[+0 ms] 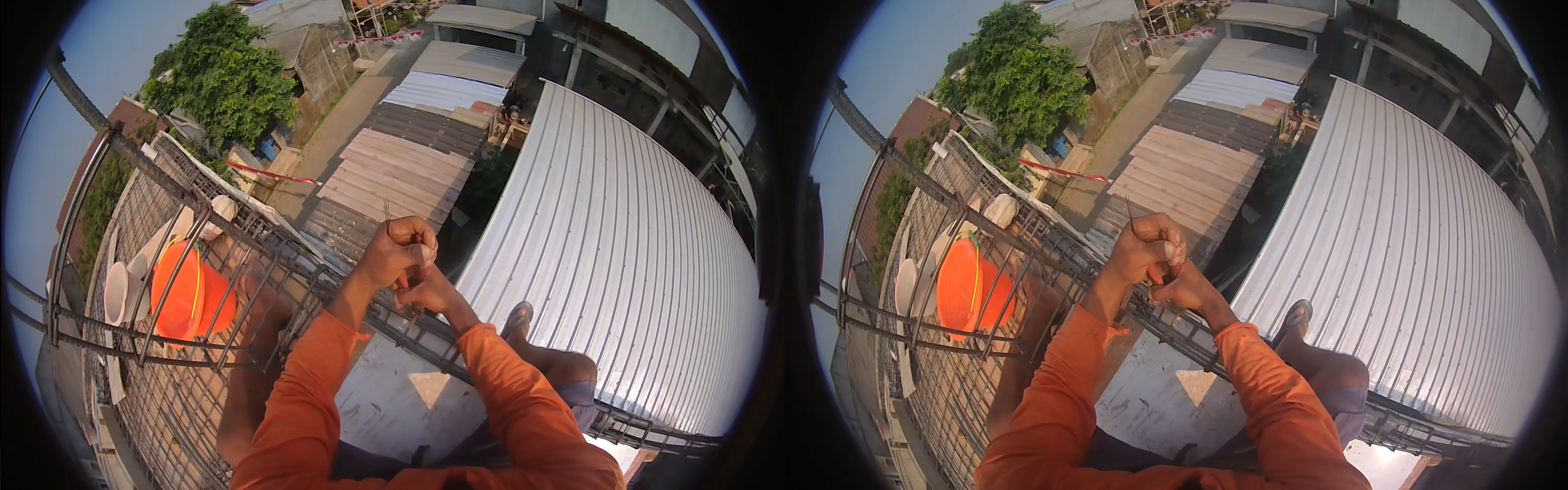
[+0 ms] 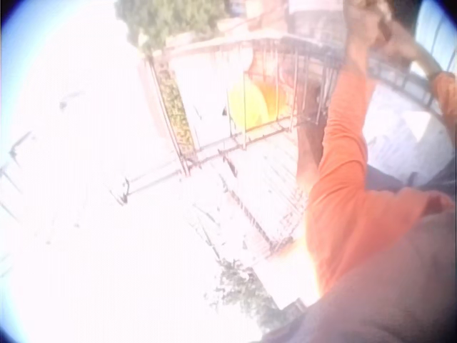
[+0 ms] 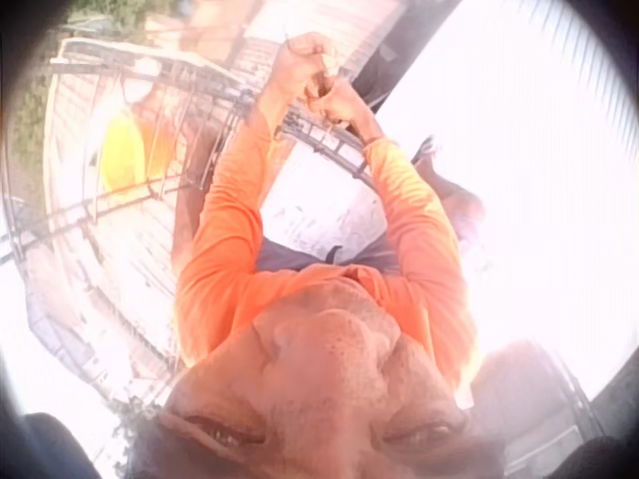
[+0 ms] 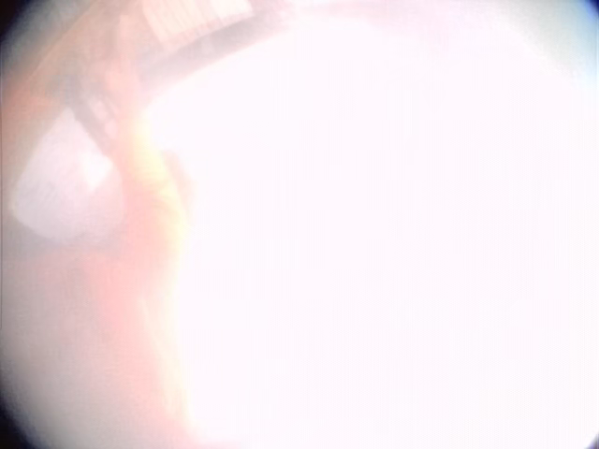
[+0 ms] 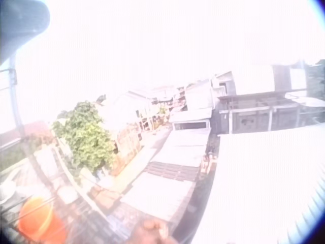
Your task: The person secures a vertical rebar cage by wrapping wire around the junctions and tightening it with pliers.
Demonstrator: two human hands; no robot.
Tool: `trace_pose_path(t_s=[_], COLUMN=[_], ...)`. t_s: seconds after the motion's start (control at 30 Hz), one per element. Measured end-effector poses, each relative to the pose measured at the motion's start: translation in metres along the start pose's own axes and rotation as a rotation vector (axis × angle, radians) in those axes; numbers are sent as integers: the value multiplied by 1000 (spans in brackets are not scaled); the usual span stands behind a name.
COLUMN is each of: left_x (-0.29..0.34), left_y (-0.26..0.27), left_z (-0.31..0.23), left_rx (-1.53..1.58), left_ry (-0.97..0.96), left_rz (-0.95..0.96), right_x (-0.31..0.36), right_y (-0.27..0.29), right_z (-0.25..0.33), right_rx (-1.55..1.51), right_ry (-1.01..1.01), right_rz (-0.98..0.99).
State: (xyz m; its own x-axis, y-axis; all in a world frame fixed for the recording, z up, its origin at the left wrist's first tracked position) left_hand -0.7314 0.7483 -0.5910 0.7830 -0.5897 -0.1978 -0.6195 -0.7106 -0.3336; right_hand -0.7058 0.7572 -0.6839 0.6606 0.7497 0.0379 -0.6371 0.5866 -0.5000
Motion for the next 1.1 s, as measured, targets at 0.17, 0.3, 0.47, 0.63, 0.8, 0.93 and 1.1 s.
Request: trace_pose_path(t_s=[0.17, 0.3, 0.47, 0.63, 0.8, 0.93, 1.1], left_x=[35, 30, 55, 38, 1, 18, 22], left_y=[50, 39, 21, 15, -26, -30, -21], left_z=[-17, -23, -39, -28, -18, 13, -14], left_rx=[-338, -596, -887, -640, 52, 370, 273], left_ry=[-134, -199, -184, -145, 198, 422, -64], left_rz=[-683, -847, -1243, -783, 186, 332, 217], right_x=[23, 24, -1, -2, -7, -7, 0], right_y=[-9, -10, -5, 4, -28, -23, -23], right_z=[27, 22, 22, 21, 0, -9, 2], right_rx=[764, 624, 907, 94, 189, 19, -48], right_ry=[573, 353, 409, 278, -21, -87, -10], right_rz=[-773, -1013, -520, -32, 327, 289, 342])
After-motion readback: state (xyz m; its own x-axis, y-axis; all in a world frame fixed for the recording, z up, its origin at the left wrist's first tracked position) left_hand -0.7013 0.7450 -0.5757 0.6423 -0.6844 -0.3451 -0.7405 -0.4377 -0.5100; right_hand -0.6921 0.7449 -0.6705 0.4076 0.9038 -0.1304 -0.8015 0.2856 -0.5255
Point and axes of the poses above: each hand's wrist, its own x-axis away from the middle knuckle, its own y-axis out of the back of the hand, z = x × y, the point moved 9 cm from there along -x, towards the middle knuckle, and after that the axes turned 2 degrees about z, right-handed, at the moved point
